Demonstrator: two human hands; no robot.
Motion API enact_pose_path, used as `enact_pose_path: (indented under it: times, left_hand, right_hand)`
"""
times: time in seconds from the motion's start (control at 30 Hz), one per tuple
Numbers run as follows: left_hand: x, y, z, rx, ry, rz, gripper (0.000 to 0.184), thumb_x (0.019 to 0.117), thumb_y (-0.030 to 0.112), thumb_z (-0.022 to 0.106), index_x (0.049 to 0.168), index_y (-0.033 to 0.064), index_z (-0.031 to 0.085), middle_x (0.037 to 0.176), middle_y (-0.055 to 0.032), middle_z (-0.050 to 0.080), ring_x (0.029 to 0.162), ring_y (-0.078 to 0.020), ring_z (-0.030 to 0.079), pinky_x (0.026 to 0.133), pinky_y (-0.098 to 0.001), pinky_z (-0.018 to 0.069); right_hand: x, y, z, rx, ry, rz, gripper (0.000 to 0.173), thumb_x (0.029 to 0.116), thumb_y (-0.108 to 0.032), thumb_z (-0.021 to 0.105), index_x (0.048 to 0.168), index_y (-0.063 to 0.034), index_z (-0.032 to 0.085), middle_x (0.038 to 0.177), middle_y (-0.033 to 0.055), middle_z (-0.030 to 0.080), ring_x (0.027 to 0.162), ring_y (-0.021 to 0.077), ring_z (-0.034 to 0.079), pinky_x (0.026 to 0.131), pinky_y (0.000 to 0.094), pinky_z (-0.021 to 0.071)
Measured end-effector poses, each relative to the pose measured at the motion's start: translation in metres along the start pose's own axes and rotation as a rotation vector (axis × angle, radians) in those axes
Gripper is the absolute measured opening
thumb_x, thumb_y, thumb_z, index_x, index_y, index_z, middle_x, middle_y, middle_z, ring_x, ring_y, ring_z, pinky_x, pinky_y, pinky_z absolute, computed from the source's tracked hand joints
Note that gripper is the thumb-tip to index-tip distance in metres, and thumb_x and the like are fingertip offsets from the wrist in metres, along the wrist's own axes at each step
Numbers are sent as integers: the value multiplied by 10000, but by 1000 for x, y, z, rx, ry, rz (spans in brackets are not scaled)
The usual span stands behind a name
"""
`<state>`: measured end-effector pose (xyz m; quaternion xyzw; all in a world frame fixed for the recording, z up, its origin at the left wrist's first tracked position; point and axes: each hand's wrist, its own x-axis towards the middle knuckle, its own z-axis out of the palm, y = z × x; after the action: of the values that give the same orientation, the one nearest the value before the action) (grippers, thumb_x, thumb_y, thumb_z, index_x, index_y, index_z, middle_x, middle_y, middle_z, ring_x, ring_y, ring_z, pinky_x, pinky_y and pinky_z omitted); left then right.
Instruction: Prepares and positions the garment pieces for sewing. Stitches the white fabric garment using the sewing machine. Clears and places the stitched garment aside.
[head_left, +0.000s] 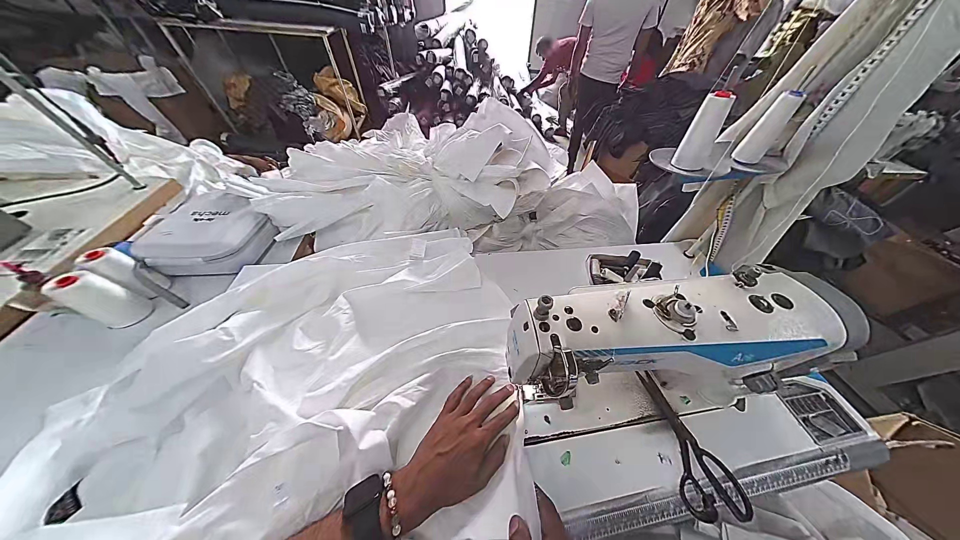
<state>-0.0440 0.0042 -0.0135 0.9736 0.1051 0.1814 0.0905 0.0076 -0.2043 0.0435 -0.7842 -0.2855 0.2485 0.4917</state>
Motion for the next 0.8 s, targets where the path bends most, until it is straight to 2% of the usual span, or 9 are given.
enact_pose_path:
  times: [0.13,0.2,0.27,0.3,0.4,0.47,0.53,0.67,0.8]
  left_hand:
    - [4,-3,0,8,23,23,449,1065,425,376,1456,331,576,1583,86,473,1516,-199,347,1240,-513,258]
    - [8,-6,-1,18,71,57,413,1061,407,403,1401,329,626,1527,72,535,1489,-204,386,1224,-497,288]
    - [11,-10,-2,33,100,91,383,1057,395,431,1362,332,655,1470,62,580,1457,-202,422,1207,-476,316]
    - [13,-12,-2,38,110,111,371,1055,386,443,1347,331,665,1449,60,595,1438,-198,440,1196,-461,330]
    - [17,-17,-3,59,116,174,349,1050,359,460,1303,297,693,1422,59,612,1405,-188,470,1178,-422,357]
    - [16,-14,-2,56,109,172,351,1050,330,461,1307,268,692,1412,33,622,1392,-199,493,1172,-415,381]
    - [10,-4,-1,58,84,88,383,1053,314,431,1358,266,658,1477,26,582,1433,-231,470,1196,-465,374]
    - [-1,6,0,32,16,-33,464,1071,453,361,1489,355,539,1616,124,423,1546,-236,301,1232,-625,217]
    - [-1,3,-1,40,11,-26,473,1064,483,359,1490,375,532,1614,137,424,1548,-256,296,1200,-704,181]
  right_hand:
    - [9,-1,-2,-50,-4,-7,409,1005,-142,558,1361,53,604,1040,157,757,933,204,742,862,428,604]
    - [17,-3,-1,-104,33,-18,413,981,-137,572,1350,40,628,952,145,769,842,209,752,780,437,616]
    - [24,-5,1,-138,43,-10,429,966,-120,580,1367,25,627,938,143,773,812,215,756,759,444,618]
    - [28,-4,2,-154,43,-9,443,963,-114,576,1386,12,620,932,140,774,794,219,755,741,449,617]
    - [37,5,8,-225,58,-35,486,951,-121,570,1422,-6,596,812,138,749,634,256,710,592,479,582]
    - [38,9,10,-242,63,-10,502,951,-146,574,1434,-6,577,765,129,730,600,263,692,569,489,570]
    - [38,9,10,-244,47,27,500,960,-174,581,1426,7,561,795,140,737,662,280,720,618,506,588]
    - [41,7,11,-291,31,42,529,948,-203,590,1434,1,549,777,140,736,660,304,723,610,527,580]
    - [42,7,10,-298,7,50,540,954,-204,592,1451,-4,531,785,144,735,663,303,720,624,529,580]
